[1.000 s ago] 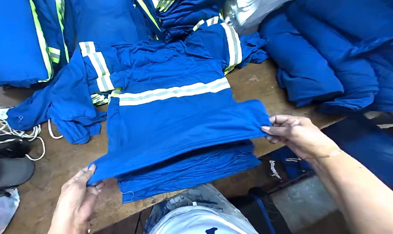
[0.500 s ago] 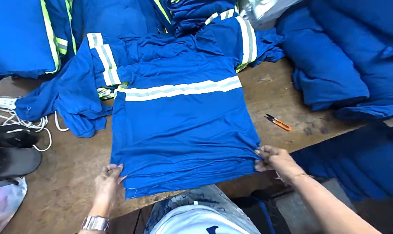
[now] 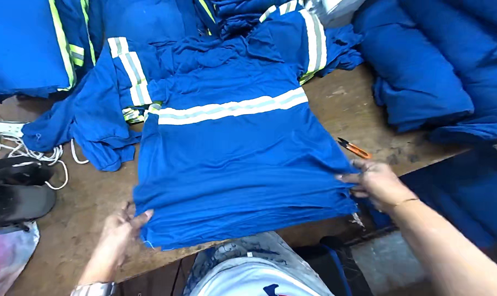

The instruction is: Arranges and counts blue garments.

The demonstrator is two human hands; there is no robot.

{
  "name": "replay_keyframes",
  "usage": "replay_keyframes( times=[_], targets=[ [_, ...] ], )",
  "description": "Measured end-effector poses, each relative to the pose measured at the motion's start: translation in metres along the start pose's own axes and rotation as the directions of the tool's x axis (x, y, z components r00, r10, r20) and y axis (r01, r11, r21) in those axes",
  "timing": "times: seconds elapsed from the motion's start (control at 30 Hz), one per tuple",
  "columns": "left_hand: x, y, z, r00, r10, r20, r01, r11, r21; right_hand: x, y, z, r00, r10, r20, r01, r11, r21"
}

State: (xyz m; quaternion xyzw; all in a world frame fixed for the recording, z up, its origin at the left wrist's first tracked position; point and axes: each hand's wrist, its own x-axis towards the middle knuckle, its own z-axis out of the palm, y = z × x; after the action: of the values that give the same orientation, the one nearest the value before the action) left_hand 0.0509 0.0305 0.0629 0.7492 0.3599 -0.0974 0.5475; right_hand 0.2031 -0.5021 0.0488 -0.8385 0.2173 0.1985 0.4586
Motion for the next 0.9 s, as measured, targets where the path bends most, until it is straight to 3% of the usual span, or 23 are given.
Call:
replay_keyframes(
  times=[0.1,0.23,0.3,0.4,0.47,0.53,0.57,0.6,0.63,0.67,0.7,0.77,0.8,0.83,0.9],
  targets=[
    [0.008,-0.042,0.017,0.998,-0.067,0.001,0.065,0.959,0.276,0.006,0.027,0.018,0.994,0.075,-0.079,-0.094,0.957,-0.275],
    [0.004,-0.039,0.021,0.979,0.171,-0.115,-0.103,0.889,0.447,-0.008,0.012,0.02,0.992,-0.069,-0.103,-0.01,0.779,-0.628],
    [0.004,-0.034,0.018,0.954,0.28,-0.111,-0.18,0.826,0.535,-0.012,0.003,0.013,0.986,-0.153,-0.061,0.061,0.686,-0.725],
    [0.004,-0.032,0.018,0.94,0.329,-0.093,-0.195,0.739,0.645,-0.018,-0.007,0.009,0.983,-0.179,-0.029,0.081,0.576,-0.814],
    [0.0,-0.029,0.016,0.921,0.366,-0.136,-0.197,0.735,0.648,-0.019,-0.012,0.001,0.971,-0.231,-0.056,0.109,0.643,-0.758],
    [-0.009,-0.018,0.011,0.883,0.411,-0.226,-0.245,0.815,0.524,-0.026,-0.025,-0.009,0.937,-0.333,-0.1,0.234,0.817,-0.527],
    [-0.011,-0.013,0.009,0.871,0.386,-0.302,-0.264,0.889,0.375,-0.032,-0.034,-0.012,0.925,-0.357,-0.127,0.305,0.9,-0.31],
    [-0.013,-0.007,0.009,0.884,0.294,-0.364,-0.259,0.955,0.144,-0.038,-0.043,-0.013,0.929,-0.35,-0.121,0.348,0.937,-0.037],
    [-0.013,0.002,0.01,0.916,0.156,-0.369,-0.222,0.964,-0.144,-0.041,-0.05,-0.013,0.936,-0.342,-0.081,0.351,0.901,0.255],
    [-0.012,0.008,0.009,0.943,0.023,-0.331,-0.153,0.916,-0.37,-0.043,-0.054,-0.01,0.948,-0.319,-0.015,0.294,0.856,0.424],
    [-0.009,0.01,0.008,0.957,-0.066,-0.283,-0.089,0.86,-0.502,-0.041,-0.053,-0.007,0.962,-0.268,0.047,0.226,0.884,0.41],
    [0.001,0.007,0.004,0.976,-0.15,-0.159,0.019,0.784,-0.621,-0.031,-0.043,0.005,0.986,-0.055,0.159,0.047,0.998,0.051],
    [0.005,0.005,0.002,0.982,-0.166,-0.091,0.075,0.785,-0.615,-0.026,-0.036,0.011,0.981,0.034,0.191,-0.021,0.997,-0.074],
    [0.006,0.001,-0.001,0.984,-0.175,-0.038,0.12,0.803,-0.583,-0.027,-0.036,0.014,0.972,0.057,0.227,-0.039,0.996,-0.085],
    [0.004,-0.008,-0.013,0.98,-0.199,-0.006,0.17,0.852,-0.495,-0.039,-0.039,0.012,0.943,-0.063,0.326,0.001,0.982,0.189]
  ],
)
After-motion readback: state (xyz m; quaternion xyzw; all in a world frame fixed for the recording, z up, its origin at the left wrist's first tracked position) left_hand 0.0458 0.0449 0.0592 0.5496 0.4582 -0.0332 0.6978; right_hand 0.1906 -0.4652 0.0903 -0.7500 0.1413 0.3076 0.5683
